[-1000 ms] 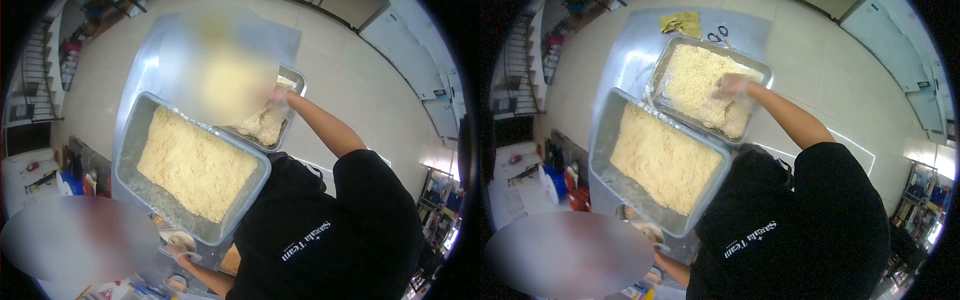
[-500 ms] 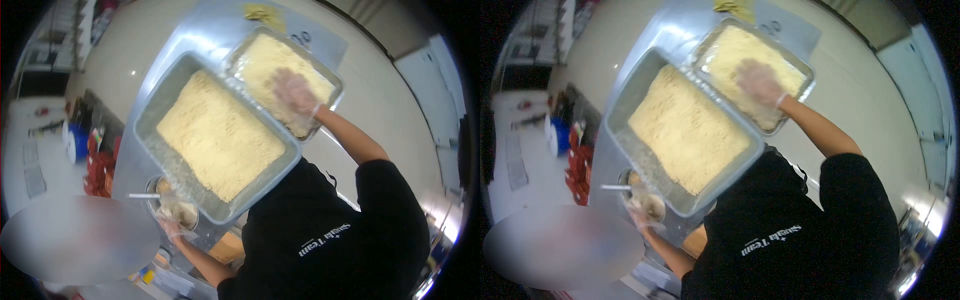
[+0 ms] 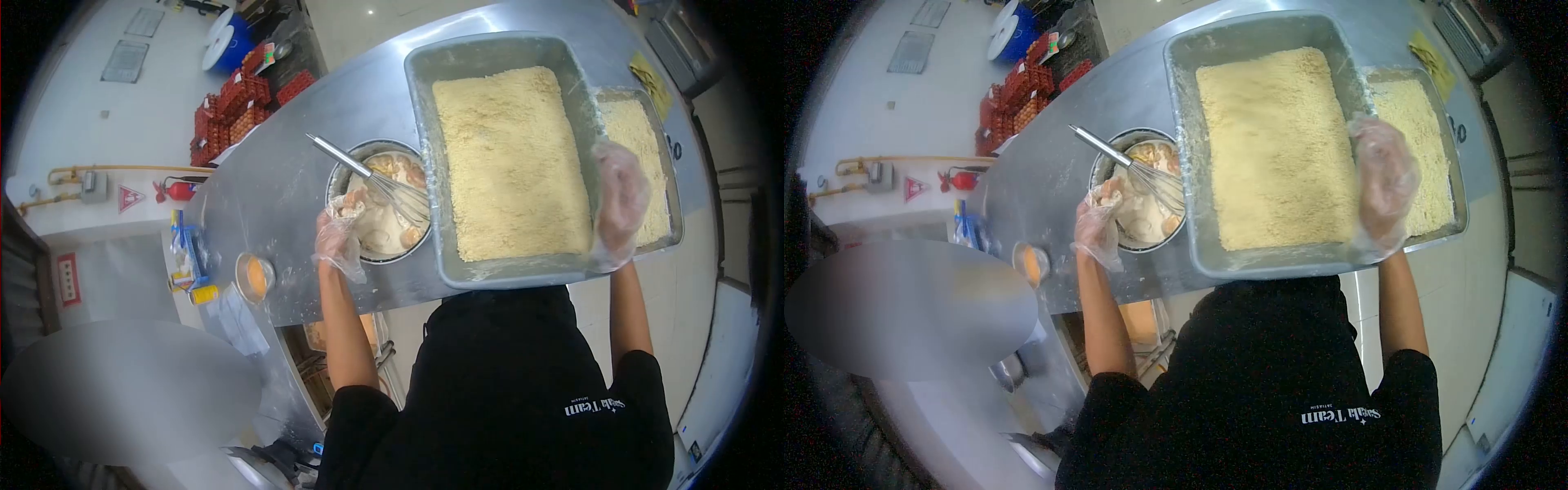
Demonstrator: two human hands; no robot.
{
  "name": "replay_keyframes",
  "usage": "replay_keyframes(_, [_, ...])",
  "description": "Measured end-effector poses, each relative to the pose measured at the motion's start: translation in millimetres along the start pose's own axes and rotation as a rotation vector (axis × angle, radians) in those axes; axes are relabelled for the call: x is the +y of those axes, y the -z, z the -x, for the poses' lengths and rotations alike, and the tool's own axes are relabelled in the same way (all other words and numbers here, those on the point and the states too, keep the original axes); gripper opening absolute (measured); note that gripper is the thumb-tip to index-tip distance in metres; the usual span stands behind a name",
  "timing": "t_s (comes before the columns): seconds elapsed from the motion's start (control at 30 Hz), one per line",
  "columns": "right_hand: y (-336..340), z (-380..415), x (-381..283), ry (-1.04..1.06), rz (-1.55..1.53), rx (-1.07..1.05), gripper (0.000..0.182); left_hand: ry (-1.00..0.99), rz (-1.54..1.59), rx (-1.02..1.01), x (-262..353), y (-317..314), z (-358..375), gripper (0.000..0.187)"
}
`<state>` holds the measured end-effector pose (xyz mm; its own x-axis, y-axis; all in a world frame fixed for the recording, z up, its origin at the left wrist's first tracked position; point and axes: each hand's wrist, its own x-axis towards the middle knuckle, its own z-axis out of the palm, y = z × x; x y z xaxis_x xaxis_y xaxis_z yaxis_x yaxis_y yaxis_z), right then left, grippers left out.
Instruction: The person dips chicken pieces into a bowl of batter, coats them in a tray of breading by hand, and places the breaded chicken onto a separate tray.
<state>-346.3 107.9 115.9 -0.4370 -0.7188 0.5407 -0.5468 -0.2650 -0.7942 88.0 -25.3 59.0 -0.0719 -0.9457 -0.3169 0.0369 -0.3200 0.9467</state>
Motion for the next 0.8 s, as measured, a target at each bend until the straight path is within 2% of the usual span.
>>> replay_keyframes(0.07, [-19,8,1,0.14,0.047,-0.038,0.015,0.017,0.135,0.007,-1,-2,2,0.027])
replay_keyframes(0.1, [-23,12,2,0.14,0.097,-0.074,0.014,0.046,0.14,0.022,-2,0,1,0.028])
replay_keyframes(0.17, [-32,15,0,0.082,0.109,-0.12,0.012,0.106,0.149,0.054,-4,3,-2,0.029])
replay_keyframes(0.27, [-44,24,6,-0.051,0.05,-0.168,0.01,0.039,0.182,-0.091,-21,20,-4,0.031])
replay_keyframes(0.37, [-45,28,19,-0.106,0.092,-0.239,0.009,0.116,-0.022,0.082,4,-6,7,0.04])
replay_keyframes(0.47, [-45,30,24,-0.096,0.13,-0.268,0.009,-0.125,-0.795,-0.014,-11,9,-9,0.049])
replay_keyframes(0.5, [-46,30,25,-0.09,0.13,-0.269,0.009,-0.178,-1.277,0.01,3,-6,-8,0.055])
replay_keyframes(0.6, [-50,30,24,-0.08,0.095,-0.274,0.01,-0.213,-1.58,-0.005,-6,-32,-23,0.053])
replay_keyframes(0.63, [-50,29,23,-0.047,0.145,-0.282,0.01,0.024,-1.506,0.009,2,-47,-24,0.053])
replay_keyframes(0.73, [-49,26,22,0.024,0.243,-0.282,0.01,-0.248,-1.303,0.032,-38,-23,-43,0.047])
replay_keyframes(0.8, [-50,27,25,0.036,0.24,-0.261,0.01,-0.168,-1.423,-0.069,-38,-22,-48,0.041])
